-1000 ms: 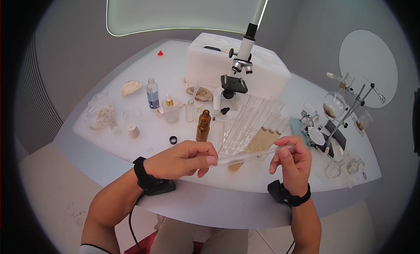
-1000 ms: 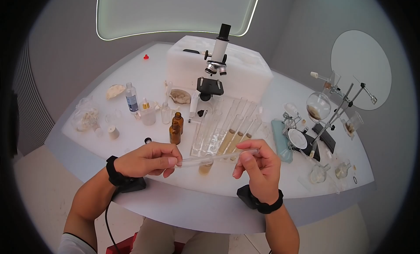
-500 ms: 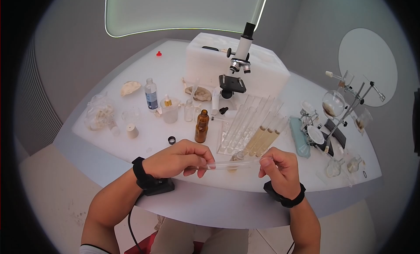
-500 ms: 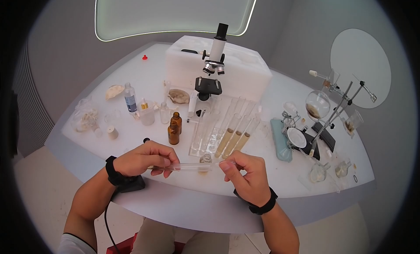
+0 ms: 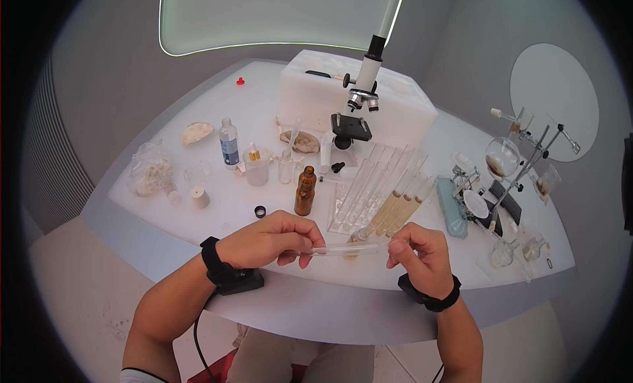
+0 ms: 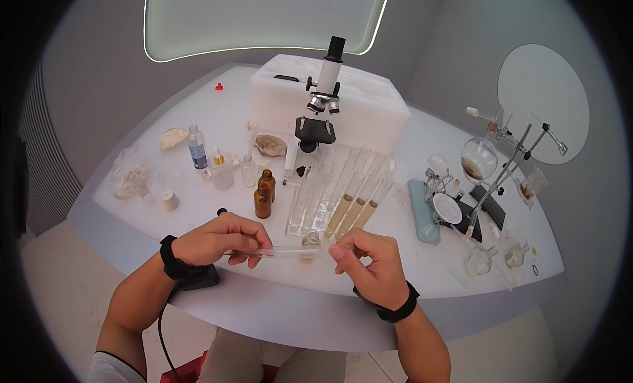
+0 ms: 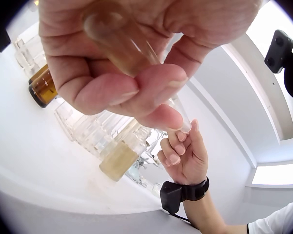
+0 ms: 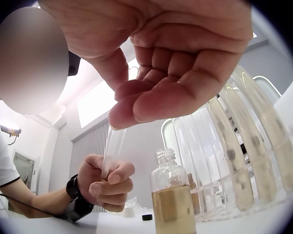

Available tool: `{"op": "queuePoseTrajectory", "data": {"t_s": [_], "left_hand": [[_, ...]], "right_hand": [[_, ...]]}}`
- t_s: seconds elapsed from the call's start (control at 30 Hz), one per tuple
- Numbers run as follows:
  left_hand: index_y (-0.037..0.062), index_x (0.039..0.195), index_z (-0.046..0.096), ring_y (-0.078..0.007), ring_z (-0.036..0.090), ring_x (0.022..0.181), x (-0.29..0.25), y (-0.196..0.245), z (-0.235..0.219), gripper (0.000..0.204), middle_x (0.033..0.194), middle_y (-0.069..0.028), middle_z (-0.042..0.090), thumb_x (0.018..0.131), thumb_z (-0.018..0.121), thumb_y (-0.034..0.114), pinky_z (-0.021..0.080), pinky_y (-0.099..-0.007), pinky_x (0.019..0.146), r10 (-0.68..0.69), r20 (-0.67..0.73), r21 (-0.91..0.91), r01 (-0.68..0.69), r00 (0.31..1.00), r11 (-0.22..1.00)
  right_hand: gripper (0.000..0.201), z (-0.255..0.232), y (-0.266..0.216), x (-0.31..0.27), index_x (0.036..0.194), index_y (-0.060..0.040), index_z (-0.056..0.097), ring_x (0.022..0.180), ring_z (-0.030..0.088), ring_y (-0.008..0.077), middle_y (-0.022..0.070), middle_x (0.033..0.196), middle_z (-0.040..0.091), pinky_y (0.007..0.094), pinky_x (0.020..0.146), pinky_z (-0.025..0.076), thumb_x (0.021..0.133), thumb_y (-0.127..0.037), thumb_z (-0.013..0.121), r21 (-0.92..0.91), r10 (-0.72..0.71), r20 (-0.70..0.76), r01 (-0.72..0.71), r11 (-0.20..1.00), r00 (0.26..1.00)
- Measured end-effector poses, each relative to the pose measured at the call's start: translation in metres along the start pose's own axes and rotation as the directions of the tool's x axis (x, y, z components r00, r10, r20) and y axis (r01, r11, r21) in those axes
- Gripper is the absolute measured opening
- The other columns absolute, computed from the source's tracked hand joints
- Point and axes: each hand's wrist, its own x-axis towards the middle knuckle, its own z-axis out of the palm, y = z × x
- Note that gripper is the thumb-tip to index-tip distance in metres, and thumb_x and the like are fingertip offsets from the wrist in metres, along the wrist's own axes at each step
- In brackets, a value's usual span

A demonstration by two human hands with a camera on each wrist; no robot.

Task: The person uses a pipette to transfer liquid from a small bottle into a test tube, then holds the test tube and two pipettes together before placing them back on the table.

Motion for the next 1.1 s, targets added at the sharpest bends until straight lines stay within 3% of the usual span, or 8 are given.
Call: {"op": "queuePoseTrajectory", "data": {"t_s": [0.17, 0.3, 0.5, 0.6, 0.7, 0.83, 1.1], "left_hand": [[-0.0031, 0.1, 0.067, -0.0074, 0.044, 0.057, 0.0, 0.0, 0.0, 0.024, 0.074, -0.0051, 0.063, 0.091, 0.047, 0.008, 0.038, -0.0217, 0.056, -0.007, -0.011, -0.001, 0.007, 1.0, 1.0], [-0.0017, 0.099, 0.067, -0.0067, 0.043, 0.056, 0.001, 0.0, 0.001, 0.024, 0.073, -0.0043, 0.062, 0.097, 0.051, 0.017, 0.036, -0.0215, 0.055, 0.005, -0.021, 0.012, -0.005, 1.0, 1.0], [-0.0001, 0.099, 0.066, -0.0046, 0.04, 0.056, 0.0, 0.001, 0.002, 0.028, 0.07, -0.0005, 0.057, 0.1, 0.057, 0.027, 0.033, -0.0206, 0.052, -0.008, -0.052, 0.048, 0.01, 0.999, 0.999], [0.0005, 0.097, 0.066, -0.0041, 0.039, 0.056, 0.001, -0.001, 0.002, 0.028, 0.067, 0.0016, 0.053, 0.1, 0.057, 0.027, 0.031, -0.0202, 0.051, 0.003, -0.072, 0.031, -0.001, 0.997, 1.0], [0.0022, 0.094, 0.065, -0.0035, 0.038, 0.057, 0.0, -0.001, 0.002, 0.03, 0.065, 0.0034, 0.05, 0.1, 0.057, 0.03, 0.03, -0.0206, 0.052, -0.003, -0.116, 0.006, 0.003, 0.993, 1.0], [0.0034, 0.091, 0.065, -0.0034, 0.037, 0.057, -0.001, 0.002, 0.002, 0.034, 0.062, 0.0046, 0.048, 0.1, 0.056, 0.035, 0.029, -0.0218, 0.052, 0.015, -0.162, -0.009, -0.017, 0.987, 1.0], [0.0035, 0.091, 0.065, -0.0031, 0.037, 0.054, -0.001, 0.004, 0.002, 0.035, 0.06, 0.0037, 0.049, 0.101, 0.055, 0.035, 0.028, -0.021, 0.05, 0.011, -0.195, -0.032, -0.018, 0.981, 0.999]], "right_hand": [[0.017, 0.0, 0.002, -0.001, 0.087, 0.003, 0.062, 0.06, 0.063, 0.01, 0.0045, 0.071, 0.063, 0.0219, 0.058, 0.05, 0.094, -0.012, 0.064, 0.082, 0.029, -0.034, -0.026, 0.996, 0.999], [0.016, 0.001, 0.002, -0.001, 0.092, 0.0029, 0.062, 0.062, 0.064, 0.0105, 0.0048, 0.075, 0.063, 0.0223, 0.058, 0.051, 0.095, -0.012, 0.064, 0.145, 0.021, -0.084, -0.008, 0.989, 0.996], [0.016, -0.008, 0.006, 0.004, 0.102, 0.0009, 0.06, 0.06, 0.06, 0.0099, 0.0051, 0.078, 0.063, 0.0225, 0.055, 0.049, 0.098, -0.015, 0.059, 0.281, 0.016, -0.276, 0.065, 0.957, 0.961], [0.023, -0.015, 0.005, 0.008, 0.105, -0.0021, 0.059, 0.054, 0.054, 0.0097, 0.0025, 0.076, 0.06, 0.023, 0.051, 0.045, 0.101, -0.024, 0.055, 0.383, 0.071, -0.485, 0.138, 0.913, 0.871], [0.023, -0.024, 0.001, 0.01, 0.103, -0.0033, 0.058, 0.053, 0.053, 0.0083, 0.0013, 0.075, 0.06, 0.0227, 0.05, 0.044, 0.102, -0.026, 0.054, 0.464, 0.138, -0.575, 0.182, 0.867, 0.807], [0.023, -0.03, -0.001, 0.011, 0.102, -0.0041, 0.057, 0.052, 0.052, 0.0076, 0.0007, 0.075, 0.059, 0.022, 0.049, 0.043, 0.102, -0.027, 0.055, 0.416, 0.107, -0.638, 0.225, 0.881, 0.762], [0.02, -0.023, 0.003, 0.011, 0.101, -0.0026, 0.059, 0.052, 0.053, 0.008, 0.0013, 0.075, 0.06, 0.0213, 0.049, 0.043, 0.1, -0.023, 0.056, 0.315, 0.059, -0.598, 0.167, 0.934, 0.799]]}}
